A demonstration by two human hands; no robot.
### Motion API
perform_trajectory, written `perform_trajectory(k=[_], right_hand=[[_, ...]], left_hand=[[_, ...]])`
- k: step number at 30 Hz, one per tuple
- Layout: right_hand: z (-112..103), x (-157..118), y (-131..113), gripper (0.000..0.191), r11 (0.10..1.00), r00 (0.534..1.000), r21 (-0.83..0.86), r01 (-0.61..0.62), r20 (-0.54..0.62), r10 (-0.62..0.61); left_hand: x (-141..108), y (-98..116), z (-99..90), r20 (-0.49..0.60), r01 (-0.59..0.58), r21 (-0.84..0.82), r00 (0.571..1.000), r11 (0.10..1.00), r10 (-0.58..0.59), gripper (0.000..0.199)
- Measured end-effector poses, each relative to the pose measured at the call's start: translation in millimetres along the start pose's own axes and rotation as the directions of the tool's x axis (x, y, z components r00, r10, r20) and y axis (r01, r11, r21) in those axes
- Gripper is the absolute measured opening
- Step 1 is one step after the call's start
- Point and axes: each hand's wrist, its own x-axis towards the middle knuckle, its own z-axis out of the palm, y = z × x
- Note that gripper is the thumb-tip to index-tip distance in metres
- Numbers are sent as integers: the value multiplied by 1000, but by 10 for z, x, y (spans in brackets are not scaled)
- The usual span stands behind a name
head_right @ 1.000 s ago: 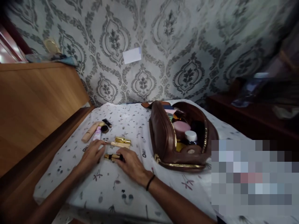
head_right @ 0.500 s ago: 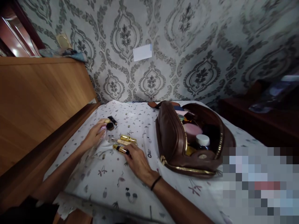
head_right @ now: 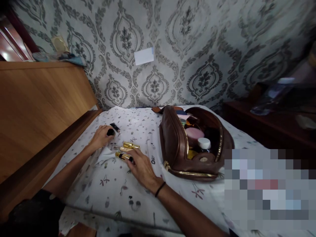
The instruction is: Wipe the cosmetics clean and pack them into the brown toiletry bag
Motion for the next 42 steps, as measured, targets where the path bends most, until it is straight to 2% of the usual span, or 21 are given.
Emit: perform_trajectory(k=[3,6,9,11,13,17,21,27,30,32,33,35,37,39,40,42], right_hand=[[0,-18,-22,39,998,1000,60,-3,-5,3],[23,-45,-37,62,992,998,129,12,61,-20],[70,-70,-54,70,989,982,146,40,177,-66],[100,-79,-66,69,993,965,119,11,260,-42],[116,-79,-80,70,995,951,86,-45,308,16],[98,-55,-126,79,992,935,64,-110,346,81],[63,-28,-177,88,987,904,47,-156,409,123],[45,-23,-174,92,981,896,98,-168,431,110],[42,-30,-167,93,979,891,99,-179,439,119],[49,-37,-163,96,977,891,99,-191,434,130],[55,-41,-160,98,976,894,104,-191,428,129],[71,-51,-150,103,978,907,115,-175,406,115],[87,-60,-136,106,981,919,127,-149,385,89],[98,-63,-123,106,983,926,129,-134,368,77],[102,-61,-120,107,983,928,131,-132,364,76],[105,-53,-120,109,981,932,138,-136,354,79]], left_hand=[[-276,289,-136,30,-54,-151,998,987,59,29],[-654,658,-253,176,-95,-345,971,934,164,33],[-908,858,-367,257,-5,-407,959,913,120,36],[-970,817,-420,263,68,-375,964,925,36,33],[-993,677,-427,226,88,-270,974,959,-26,33],[-1066,417,-313,191,-10,-66,981,998,23,28],[-1134,367,-176,191,-56,2,980,998,54,24],[-1023,269,-111,107,5,-20,994,1000,-3,13],[-957,264,-181,114,108,-80,989,991,-98,12],[-970,368,-272,103,150,-170,986,974,-134,14],[-997,457,-321,103,139,-239,988,961,-117,14],[-1077,683,-404,128,40,-384,992,922,10,11],[-1155,917,-434,187,-94,-450,962,888,197,5],[-1194,1087,-409,210,-201,-451,923,870,322,13],[-1196,1136,-384,208,-228,-439,915,869,345,16],[-1171,1167,-335,198,-218,-413,926,884,321,18]])
